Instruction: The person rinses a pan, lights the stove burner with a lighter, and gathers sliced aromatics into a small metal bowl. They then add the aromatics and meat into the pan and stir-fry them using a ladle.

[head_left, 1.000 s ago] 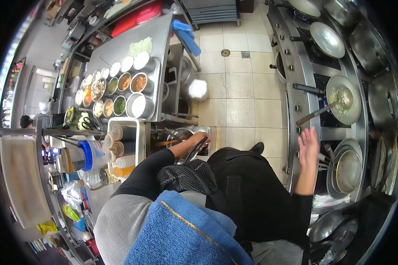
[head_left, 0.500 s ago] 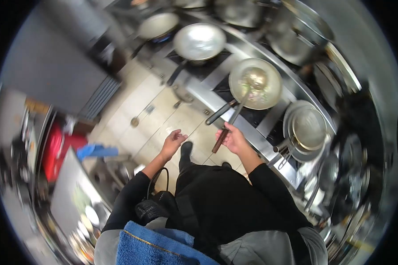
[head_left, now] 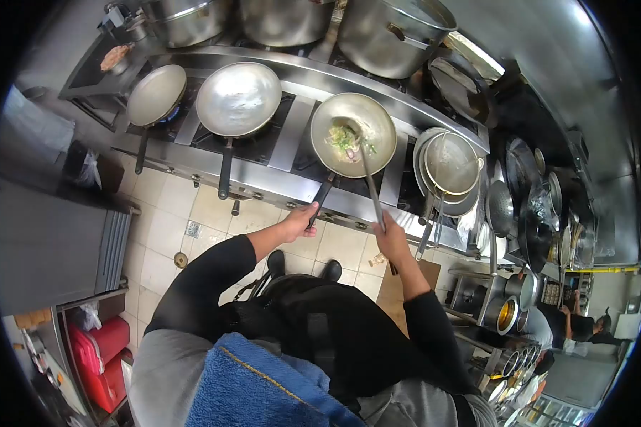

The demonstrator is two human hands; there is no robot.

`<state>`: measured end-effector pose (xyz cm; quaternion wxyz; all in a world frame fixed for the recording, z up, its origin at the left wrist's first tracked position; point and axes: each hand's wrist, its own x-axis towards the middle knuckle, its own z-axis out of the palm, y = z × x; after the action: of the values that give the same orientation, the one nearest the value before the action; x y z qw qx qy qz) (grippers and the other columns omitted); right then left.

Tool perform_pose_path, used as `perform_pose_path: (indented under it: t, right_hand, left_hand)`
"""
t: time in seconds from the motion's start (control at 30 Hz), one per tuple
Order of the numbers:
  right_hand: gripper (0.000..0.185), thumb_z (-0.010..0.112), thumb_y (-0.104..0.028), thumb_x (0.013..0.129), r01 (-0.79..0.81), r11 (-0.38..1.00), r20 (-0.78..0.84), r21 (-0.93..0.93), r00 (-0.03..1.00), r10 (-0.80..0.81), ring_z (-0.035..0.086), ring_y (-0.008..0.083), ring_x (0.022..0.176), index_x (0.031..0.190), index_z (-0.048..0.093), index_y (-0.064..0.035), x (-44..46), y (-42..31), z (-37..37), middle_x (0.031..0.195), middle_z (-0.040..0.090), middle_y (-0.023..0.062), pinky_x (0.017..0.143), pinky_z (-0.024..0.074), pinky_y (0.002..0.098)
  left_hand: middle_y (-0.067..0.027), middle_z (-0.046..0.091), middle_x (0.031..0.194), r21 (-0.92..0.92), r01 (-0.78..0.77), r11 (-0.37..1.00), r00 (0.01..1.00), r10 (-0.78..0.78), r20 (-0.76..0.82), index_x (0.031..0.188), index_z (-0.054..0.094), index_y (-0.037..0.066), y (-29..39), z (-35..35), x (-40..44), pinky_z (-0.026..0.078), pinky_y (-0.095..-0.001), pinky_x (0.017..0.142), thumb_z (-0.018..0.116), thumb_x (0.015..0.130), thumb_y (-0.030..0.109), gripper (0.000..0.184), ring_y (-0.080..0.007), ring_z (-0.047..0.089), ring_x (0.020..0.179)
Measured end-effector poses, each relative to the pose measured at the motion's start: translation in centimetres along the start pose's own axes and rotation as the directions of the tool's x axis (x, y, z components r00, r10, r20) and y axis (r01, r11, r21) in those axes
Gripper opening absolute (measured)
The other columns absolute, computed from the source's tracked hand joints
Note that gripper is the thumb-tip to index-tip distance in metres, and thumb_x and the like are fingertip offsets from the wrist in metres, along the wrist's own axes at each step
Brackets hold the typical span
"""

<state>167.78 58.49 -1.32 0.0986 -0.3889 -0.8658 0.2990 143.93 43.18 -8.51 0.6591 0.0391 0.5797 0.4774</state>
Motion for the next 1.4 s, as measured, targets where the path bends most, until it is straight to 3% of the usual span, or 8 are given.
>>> perform_pose_path:
  t: [0.2, 0.43, 0.63, 0.83, 0.93, 1.07, 1.27, 1.4]
  right_hand:
    - [0.05, 0.061, -0.024, 0.091, -0.521, 0.809, 0.456, 0.273, 0.811, 0.368, 0.062, 0.048, 0.094, 0.134, 0.048, -0.0025, -8.4, -8.3, -6.1, 0.099, 0.063, 0.0322, 0.08, 0.0506, 0.0489]
    - [0.047, 0.059, -0.022, 0.093, 0.004, 1.0, -0.071, 0.021, 0.997, -0.002, 0.069, 0.0302, 0.079, 0.133, 0.05, 0.002, -3.8, 2.4, -4.8, 0.09, 0.069, 0.0219, 0.072, 0.0523, 0.0386]
    - [0.04, 0.054, -0.019, 0.097, -0.214, 0.931, 0.307, 0.294, 0.944, 0.12, 0.049, 0.0106, 0.049, 0.133, 0.05, -0.0009, -4.5, 0.1, -5.4, 0.065, 0.053, 0.0019, 0.047, 0.0419, 0.0276]
    - [0.04, 0.059, -0.022, 0.093, -0.554, 0.743, 0.51, 0.375, 0.793, 0.333, 0.062, 0.0297, 0.065, 0.128, 0.052, -0.0026, -8.1, -3.7, -8.9, 0.077, 0.062, 0.0163, 0.064, 0.05, 0.0412]
    - [0.035, 0.06, -0.018, 0.09, 0.026, 0.998, 0.064, 0.063, 0.998, -0.03, 0.063, 0.0463, 0.087, 0.121, 0.056, -0.0017, -4.7, 1.2, -5.6, 0.089, 0.064, 0.0281, 0.074, 0.0498, 0.0481]
    - [0.033, 0.059, -0.019, 0.091, -0.001, 0.993, -0.088, 0.118, 0.996, 0.011, 0.063, 0.0473, 0.089, 0.117, 0.057, 0.0005, 0.3, 2.1, -5.4, 0.091, 0.064, 0.0292, 0.078, 0.0494, 0.0472]
    - [0.022, 0.051, -0.027, 0.1, -0.414, 0.733, 0.388, 0.54, 0.895, 0.22, 0.04, 0.005, 0.045, 0.102, 0.058, -0.0058, -1.6, -1.9, -5.3, 0.063, 0.044, -0.0032, 0.038, 0.0339, 0.0235]
    - [0.022, 0.054, -0.025, 0.098, -0.514, 0.606, 0.495, 0.607, 0.841, 0.219, 0.046, 0.0092, 0.045, 0.103, 0.059, -0.0041, -5.3, -2.5, -5.5, 0.062, 0.048, -0.0003, 0.04, 0.0379, 0.0258]
  left_hand:
    - [-0.0001, 0.047, 0.071, 0.174, -0.235, 0.956, 0.962, 0.254, -0.099, 0.1, 0.057, 0.004, 0.3, -2.1, -4.5, 0.042, -0.0255, 0.047, 0.048, 0.097, 0.054, 0.051, -0.0094, 0.044, 0.051]
    - [-0.0034, 0.057, 0.085, 0.187, -0.278, 0.942, 0.945, 0.303, -0.124, 0.108, 0.059, 0.001, -0.5, -2.2, -6.2, 0.051, -0.0241, 0.06, 0.053, 0.099, 0.035, 0.035, -0.0097, 0.054, 0.063]
    - [-0.0051, 0.062, 0.093, 0.097, -0.275, 0.957, 0.94, 0.289, -0.183, 0.115, 0.059, 0.0, -1.9, -2.5, -5.7, 0.056, -0.0261, 0.072, 0.058, 0.097, 0.023, 0.029, -0.0133, 0.064, 0.077]
    - [-0.0052, 0.064, 0.097, 0.142, -0.241, 0.96, 0.917, 0.273, -0.29, 0.115, 0.06, 0.0, -2.3, -3.1, -6.2, 0.054, -0.0258, 0.074, 0.061, 0.095, 0.021, 0.028, -0.0144, 0.065, 0.083]
    - [-0.004, 0.064, 0.101, 0.175, -0.267, 0.948, 0.911, 0.308, -0.274, 0.117, 0.06, 0.002, -3.0, -3.6, -5.3, 0.052, -0.0271, 0.078, 0.06, 0.095, 0.019, 0.028, -0.0152, 0.065, 0.088]
    - [-0.0039, 0.064, 0.097, 0.1, -0.301, 0.948, 0.89, 0.317, -0.327, 0.118, 0.06, 0.002, -2.8, -3.5, -5.6, 0.05, -0.025, 0.07, 0.061, 0.092, 0.016, 0.03, -0.0128, 0.064, 0.081]
    - [-0.0027, 0.064, 0.099, -0.03, -0.245, 0.969, 0.919, 0.223, -0.324, 0.117, 0.06, 0.006, -2.1, -3.4, -6.4, 0.049, -0.0257, 0.073, 0.062, 0.09, 0.018, 0.029, -0.0126, 0.062, 0.083]
    - [-0.0029, 0.065, 0.1, -0.06, -0.25, 0.966, 0.928, 0.221, -0.301, 0.118, 0.06, 0.006, -2.0, -3.6, -7.2, 0.049, -0.026, 0.075, 0.062, 0.09, 0.018, 0.03, -0.0131, 0.062, 0.085]
